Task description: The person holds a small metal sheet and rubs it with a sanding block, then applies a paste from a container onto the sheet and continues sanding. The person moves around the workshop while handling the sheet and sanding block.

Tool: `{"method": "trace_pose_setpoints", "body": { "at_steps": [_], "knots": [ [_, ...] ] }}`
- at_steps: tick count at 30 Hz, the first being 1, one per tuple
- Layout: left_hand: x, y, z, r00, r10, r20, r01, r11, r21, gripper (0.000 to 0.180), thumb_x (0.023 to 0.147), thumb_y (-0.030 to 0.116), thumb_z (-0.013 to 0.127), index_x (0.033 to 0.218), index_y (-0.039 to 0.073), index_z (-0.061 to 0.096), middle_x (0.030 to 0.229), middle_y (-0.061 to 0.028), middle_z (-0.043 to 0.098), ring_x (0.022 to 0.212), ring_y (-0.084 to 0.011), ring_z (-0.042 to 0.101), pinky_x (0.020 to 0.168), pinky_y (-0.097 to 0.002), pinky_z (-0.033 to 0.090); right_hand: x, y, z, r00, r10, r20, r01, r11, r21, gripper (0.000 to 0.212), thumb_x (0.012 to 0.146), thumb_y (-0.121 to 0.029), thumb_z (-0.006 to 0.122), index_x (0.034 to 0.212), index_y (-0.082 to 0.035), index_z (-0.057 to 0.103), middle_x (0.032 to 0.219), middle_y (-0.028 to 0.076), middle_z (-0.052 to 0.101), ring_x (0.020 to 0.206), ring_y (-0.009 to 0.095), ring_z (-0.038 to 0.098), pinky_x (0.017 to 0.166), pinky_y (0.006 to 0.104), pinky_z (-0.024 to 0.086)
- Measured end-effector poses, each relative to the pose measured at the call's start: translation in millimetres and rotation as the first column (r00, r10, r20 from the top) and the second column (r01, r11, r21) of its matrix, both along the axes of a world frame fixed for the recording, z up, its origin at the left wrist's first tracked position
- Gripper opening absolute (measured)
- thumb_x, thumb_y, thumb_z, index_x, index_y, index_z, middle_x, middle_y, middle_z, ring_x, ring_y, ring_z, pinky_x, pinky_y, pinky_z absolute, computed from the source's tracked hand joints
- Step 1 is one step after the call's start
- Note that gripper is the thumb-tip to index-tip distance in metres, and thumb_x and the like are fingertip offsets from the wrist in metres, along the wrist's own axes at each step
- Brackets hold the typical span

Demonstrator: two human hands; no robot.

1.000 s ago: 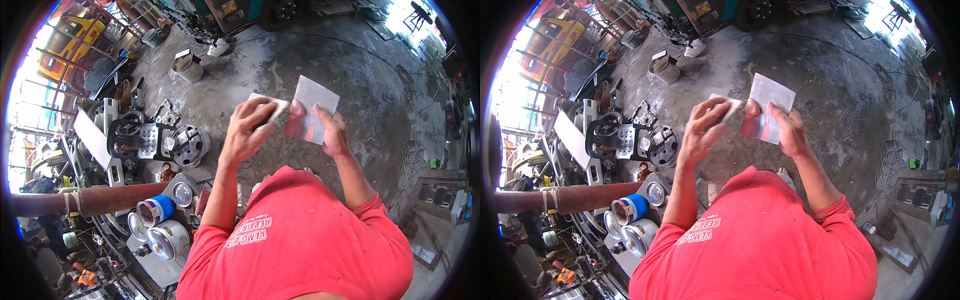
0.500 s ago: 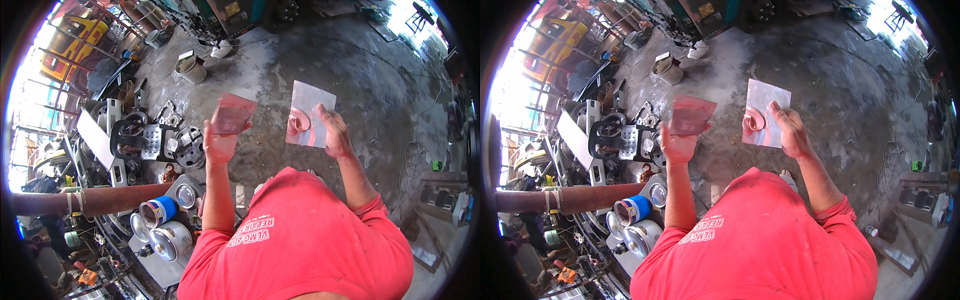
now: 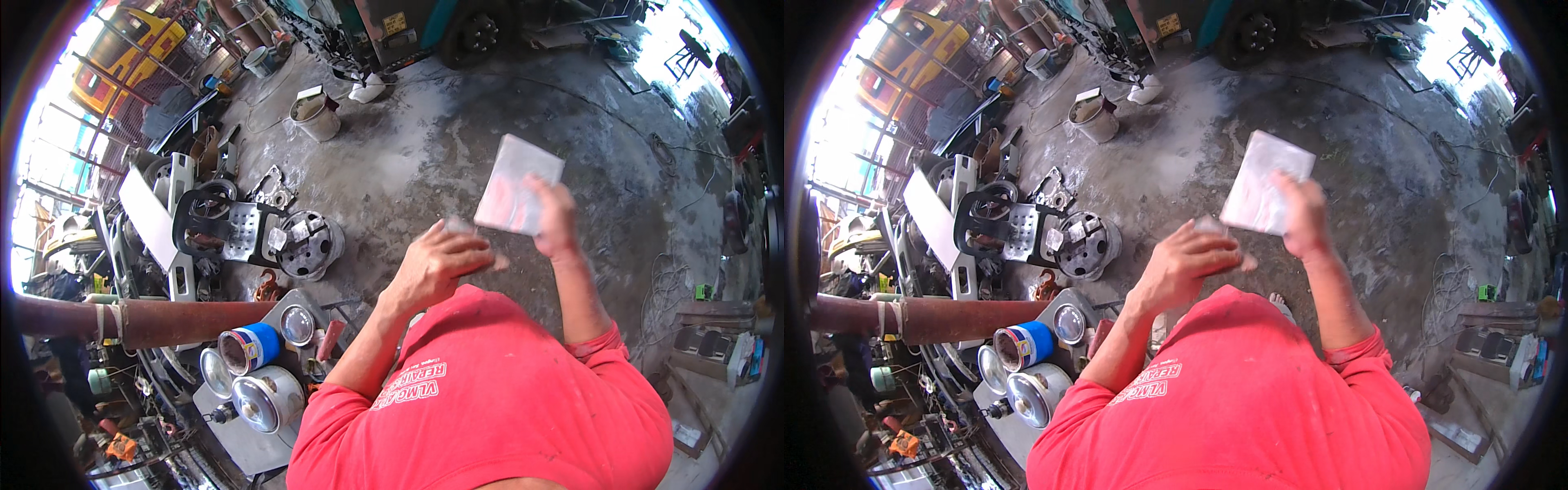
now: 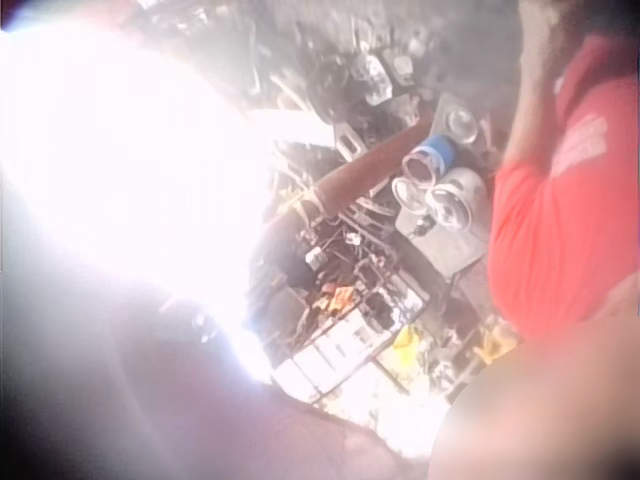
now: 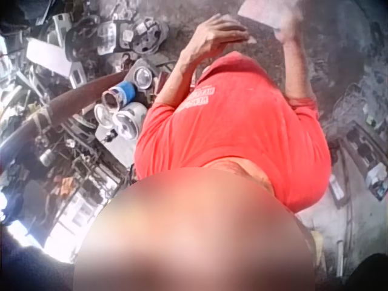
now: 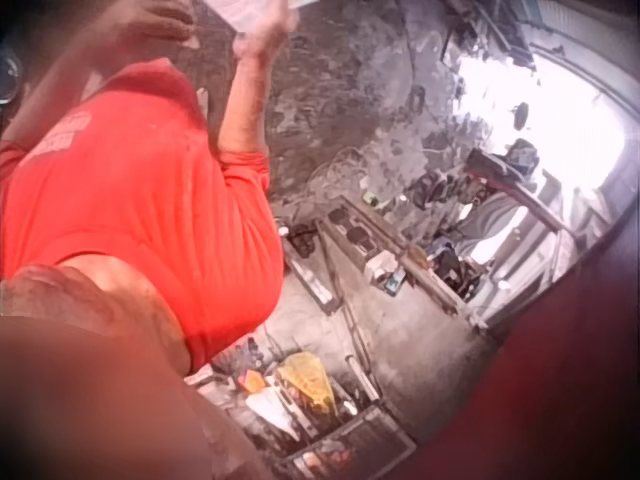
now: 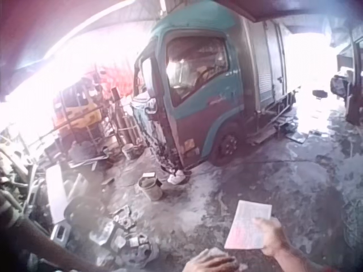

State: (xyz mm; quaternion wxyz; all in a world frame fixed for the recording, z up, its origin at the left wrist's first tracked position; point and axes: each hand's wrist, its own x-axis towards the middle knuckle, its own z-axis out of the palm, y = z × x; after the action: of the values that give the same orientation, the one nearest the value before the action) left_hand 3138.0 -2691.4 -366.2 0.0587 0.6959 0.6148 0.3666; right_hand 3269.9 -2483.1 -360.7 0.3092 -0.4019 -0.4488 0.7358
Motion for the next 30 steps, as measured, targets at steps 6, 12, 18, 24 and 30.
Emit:
{"method": "trace_pose_setpoints", "body": {
  "at_steps": [6, 12, 18, 24, 30],
  "knots": [
    [-25.4, -22.4, 28.7, 0.974, 0.121, 0.19, -0.165, 0.957, 0.239, 0.048, 0.09, 0.015, 0.075, 0.138, 0.018, 0.072, 0.143, -0.0107, 0.066, 0.142, -0.0385, 0.058, 0.123, -0.0662, 0.034, -4.8, 3.4, 5.6, 0.957, 0.158, -0.244, -0.165, 0.986, -0.01, 0.03, 0.104, -0.02, 0.068, 0.128, -0.001, 0.067, 0.118, 0.01, 0.073, 0.104, 0.021, 0.072, 0.094, 0.0384, 0.059],
    [-31.4, 12.2, 24.6, 0.968, -0.114, 0.225, 0.049, 0.96, 0.275, 0.086, 0.086, 0.084, 0.062, 0.149, 0.026, 0.066, 0.148, -0.0157, 0.054, 0.148, -0.0471, 0.044, 0.119, -0.0755, 0.029, -28.1, -36.6, -47.9, 0.821, 0.065, -0.567, -0.406, 0.764, -0.501, 0.031, 0.107, -0.024, 0.058, 0.127, -0.002, 0.066, 0.12, 0.014, 0.074, 0.108, 0.024, 0.072, 0.096, 0.0398, 0.059],
    [-63.3, 31.1, -25.7, 0.976, -0.048, 0.211, 0.009, 0.983, 0.182, 0.08, 0.091, 0.08, 0.061, 0.147, 0.023, 0.068, 0.148, -0.0168, 0.055, 0.145, -0.0461, 0.047, 0.12, -0.0619, 0.037, -19.4, -14.2, -67.0, 0.87, 0.298, -0.393, -0.366, 0.924, -0.108, 0.031, 0.105, -0.026, 0.062, 0.124, -0.002, 0.067, 0.116, 0.012, 0.075, 0.109, 0.024, 0.073, 0.093, 0.0382, 0.061],
    [-115.7, 58.9, -19.8, 0.938, 0.337, -0.078, -0.339, 0.94, -0.024, 0.064, 0.086, 0.049, 0.08, 0.141, 0.018, 0.071, 0.141, -0.0114, 0.063, 0.131, -0.038, 0.057, 0.113, -0.0552, 0.042, -35.8, 77.8, -47.1, 0.933, 0.211, -0.291, -0.252, 0.961, -0.112, 0.026, 0.108, -0.025, 0.063, 0.112, 0.0, 0.072, 0.105, 0.008, 0.076, 0.099, 0.019, 0.071, 0.089, 0.0344, 0.056],
    [-111.6, 186.2, 8.7, 0.96, 0.261, 0.102, -0.271, 0.957, 0.105, 0.049, 0.081, 0.034, 0.08, 0.127, 0.016, 0.074, 0.128, -0.0097, 0.067, 0.123, -0.035, 0.06, 0.107, -0.052, 0.042, -84.2, 170.6, -18.1, 0.857, 0.507, 0.091, -0.461, 0.676, 0.575, 0.041, 0.113, -0.034, 0.057, 0.119, 0.005, 0.071, 0.103, 0.008, 0.075, 0.096, 0.016, 0.065, 0.086, 0.0324, 0.051]
  ]
}}
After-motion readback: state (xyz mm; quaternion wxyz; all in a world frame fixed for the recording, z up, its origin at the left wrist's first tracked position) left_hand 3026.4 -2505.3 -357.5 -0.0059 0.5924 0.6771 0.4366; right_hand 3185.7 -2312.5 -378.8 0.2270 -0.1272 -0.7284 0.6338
